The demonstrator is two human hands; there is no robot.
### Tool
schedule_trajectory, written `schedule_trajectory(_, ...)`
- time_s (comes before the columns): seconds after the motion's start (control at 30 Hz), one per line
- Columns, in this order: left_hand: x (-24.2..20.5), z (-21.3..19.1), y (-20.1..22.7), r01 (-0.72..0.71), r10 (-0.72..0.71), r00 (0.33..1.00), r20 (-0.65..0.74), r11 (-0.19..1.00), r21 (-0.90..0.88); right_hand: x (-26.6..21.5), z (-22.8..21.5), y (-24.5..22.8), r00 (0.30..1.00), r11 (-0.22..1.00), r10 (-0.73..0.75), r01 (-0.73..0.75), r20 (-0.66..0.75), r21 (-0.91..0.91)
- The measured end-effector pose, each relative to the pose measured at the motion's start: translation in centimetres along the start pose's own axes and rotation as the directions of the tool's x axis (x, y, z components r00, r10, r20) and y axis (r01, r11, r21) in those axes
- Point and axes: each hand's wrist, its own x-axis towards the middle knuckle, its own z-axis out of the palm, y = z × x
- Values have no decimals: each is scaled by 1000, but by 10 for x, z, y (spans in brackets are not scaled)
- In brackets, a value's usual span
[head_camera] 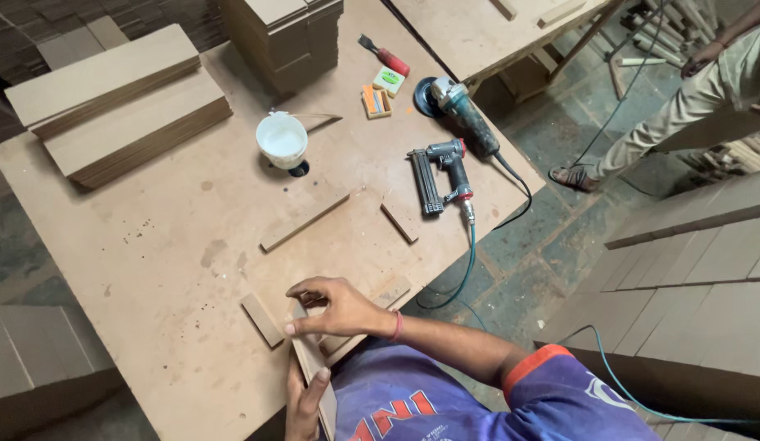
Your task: The person assembles small wooden boxes by applying glue to the edges of flat wooden panels and joining them into rectangular frames. They use a pneumatic nail gun to fasten the corners and sides, then place the completed boxes on a stack nearby. The process is repeated for multiple units.
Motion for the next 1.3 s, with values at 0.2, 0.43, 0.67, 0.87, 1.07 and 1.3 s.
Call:
schedule_trajectory(0.2,3,23,31,126,-112,990,-85,974,189,5,-12,19,995,963,86,-95,47,253)
schedule_trajectory(0.43,38,52,66,96,-51,985,-168,957,274,37,-44,20,997,949,-83,78,4,306)
schedule_trajectory(0.67,43,86,81,50,-23,987,-158,984,172,34,-61,8,989,973,-140,129,48,192)
schedule_trajectory(0.87,53,83,81,-22,68,973,-222,980,199,44,-58,11,970,964,-195,163,147,208)
schedule_trajectory(1.07,59,64,63,66,43,901,-431,970,234,73,-41,-16,928,962,-270,249,259,110)
schedule_trajectory(1.3,63,35,54,-151,203,803,-560,979,137,160,-55,38,801,914,-263,385,538,-126)
